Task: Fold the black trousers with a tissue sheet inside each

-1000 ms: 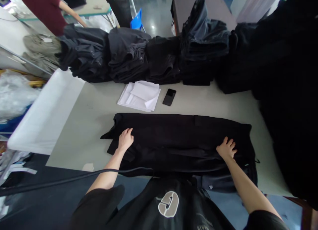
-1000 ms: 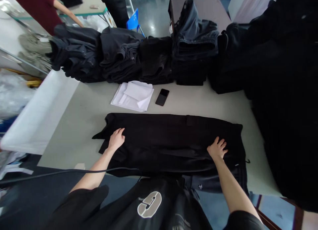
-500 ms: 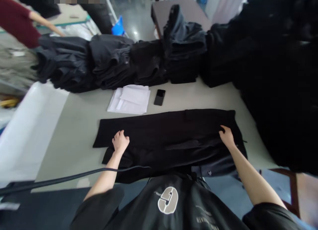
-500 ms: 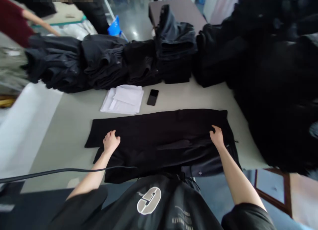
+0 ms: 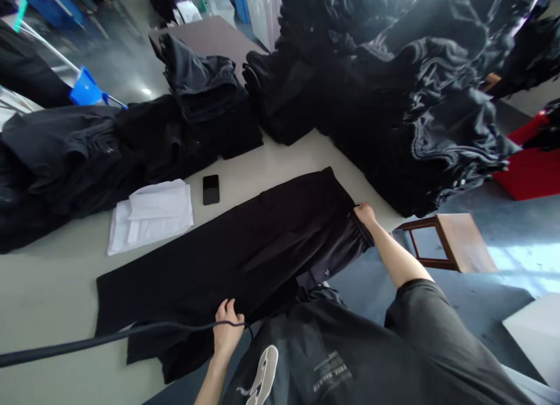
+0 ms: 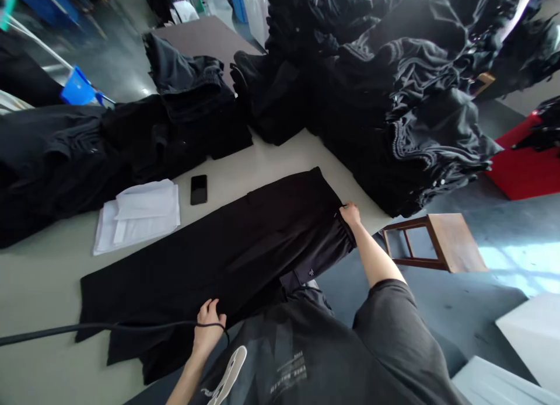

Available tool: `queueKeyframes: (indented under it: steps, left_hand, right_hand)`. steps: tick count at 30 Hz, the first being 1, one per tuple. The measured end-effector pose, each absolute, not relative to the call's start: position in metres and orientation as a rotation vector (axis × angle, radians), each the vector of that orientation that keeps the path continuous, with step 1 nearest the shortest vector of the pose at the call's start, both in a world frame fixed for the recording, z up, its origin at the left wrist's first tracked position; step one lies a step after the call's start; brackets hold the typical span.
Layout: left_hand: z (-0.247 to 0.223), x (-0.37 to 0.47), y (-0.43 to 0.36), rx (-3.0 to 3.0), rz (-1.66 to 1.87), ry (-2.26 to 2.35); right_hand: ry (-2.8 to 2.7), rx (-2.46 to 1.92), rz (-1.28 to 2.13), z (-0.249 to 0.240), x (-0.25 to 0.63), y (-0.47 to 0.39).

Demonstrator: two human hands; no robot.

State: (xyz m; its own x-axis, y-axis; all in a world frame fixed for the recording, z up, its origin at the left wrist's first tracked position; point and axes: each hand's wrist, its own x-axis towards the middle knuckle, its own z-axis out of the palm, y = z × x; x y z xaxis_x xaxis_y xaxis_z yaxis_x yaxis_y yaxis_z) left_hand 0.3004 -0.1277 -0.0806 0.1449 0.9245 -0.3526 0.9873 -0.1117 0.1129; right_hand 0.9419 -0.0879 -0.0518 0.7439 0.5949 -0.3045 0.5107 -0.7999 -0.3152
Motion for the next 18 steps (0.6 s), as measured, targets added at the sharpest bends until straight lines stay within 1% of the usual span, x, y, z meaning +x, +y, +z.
queueKeyframes:
  steps: [7,13,16,18]
  left_hand:
    - [-0.079,0.319,-0.108,2.037,-0.468,1.974]
    - [-0.071,0.349,-0.112,2.035,-0.601,2.105]
    - [-0.069,0.364,-0.113,1.996,-0.654,2.155]
    - [-0.065,0.375,-0.112,1.941,-0.641,2.201]
  right_hand:
    - [-1.142,-2.725,0.808,-0.060,0.961,-0.082]
    - [-1.337,-2.738,0.767,-0.041,0.981,-0.080]
    - [-1.492,-2.617,0.781,-0.026,0.967,-0.072]
    - [-1.650,-2.445,0.907,-0.017,0.951,-0.069]
